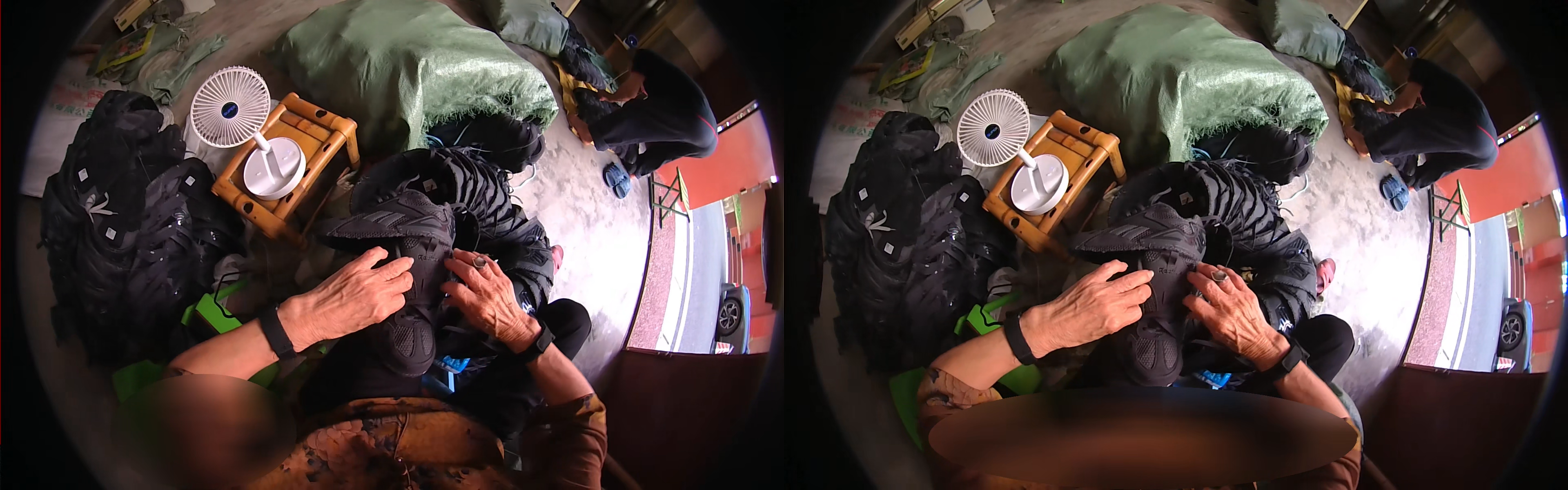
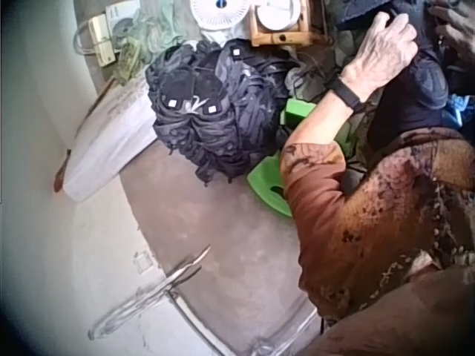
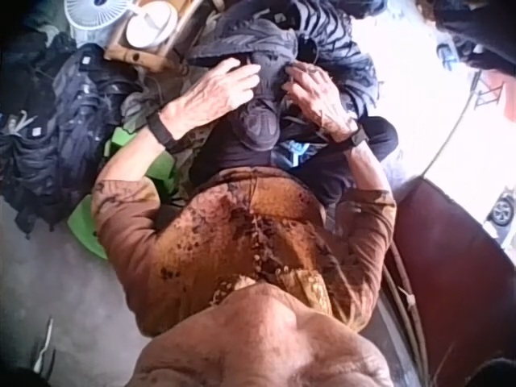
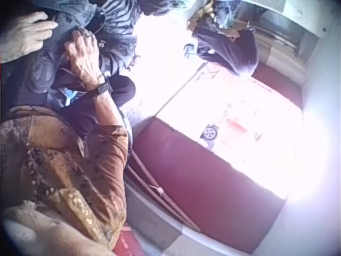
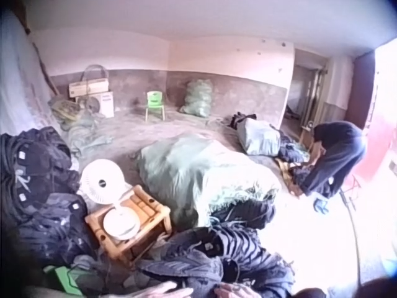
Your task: Thread laces through the eyelets of a black athletic shoe.
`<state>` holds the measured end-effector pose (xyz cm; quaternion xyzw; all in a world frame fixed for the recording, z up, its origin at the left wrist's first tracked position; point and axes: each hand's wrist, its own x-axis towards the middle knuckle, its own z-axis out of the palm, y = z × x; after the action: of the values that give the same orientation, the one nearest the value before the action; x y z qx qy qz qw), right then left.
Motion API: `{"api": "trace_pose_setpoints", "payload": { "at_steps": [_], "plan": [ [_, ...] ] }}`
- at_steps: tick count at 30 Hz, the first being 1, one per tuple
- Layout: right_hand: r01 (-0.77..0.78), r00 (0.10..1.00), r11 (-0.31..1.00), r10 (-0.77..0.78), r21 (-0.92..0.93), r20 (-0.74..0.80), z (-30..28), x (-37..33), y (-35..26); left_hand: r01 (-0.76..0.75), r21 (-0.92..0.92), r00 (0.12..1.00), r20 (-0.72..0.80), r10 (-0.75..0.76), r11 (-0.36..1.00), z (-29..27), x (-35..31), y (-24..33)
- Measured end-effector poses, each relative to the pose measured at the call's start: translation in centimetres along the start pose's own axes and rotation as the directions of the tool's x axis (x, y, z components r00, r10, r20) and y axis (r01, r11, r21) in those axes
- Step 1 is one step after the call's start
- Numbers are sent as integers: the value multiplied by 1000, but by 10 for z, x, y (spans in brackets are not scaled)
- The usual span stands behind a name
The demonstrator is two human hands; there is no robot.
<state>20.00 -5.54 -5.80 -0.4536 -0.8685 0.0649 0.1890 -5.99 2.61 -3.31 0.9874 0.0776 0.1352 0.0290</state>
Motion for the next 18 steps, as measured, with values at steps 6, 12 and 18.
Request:
{"api": "trace_pose_setpoints", "payload": {
  "at_steps": [6,12,18],
  "plan": [
    [234,965,968,-221,-87,139,-9,19,18,23,-119,998,65,-16,993,3,14,-8],
    [341,925,938,-322,-66,201,-2,20,26,54,-257,998,57,-41,965,12,12,-14],
    [92,955,989,-121,117,270,9,11,16,245,-522,969,94,-230,817,10,2,-2]
  ]
}}
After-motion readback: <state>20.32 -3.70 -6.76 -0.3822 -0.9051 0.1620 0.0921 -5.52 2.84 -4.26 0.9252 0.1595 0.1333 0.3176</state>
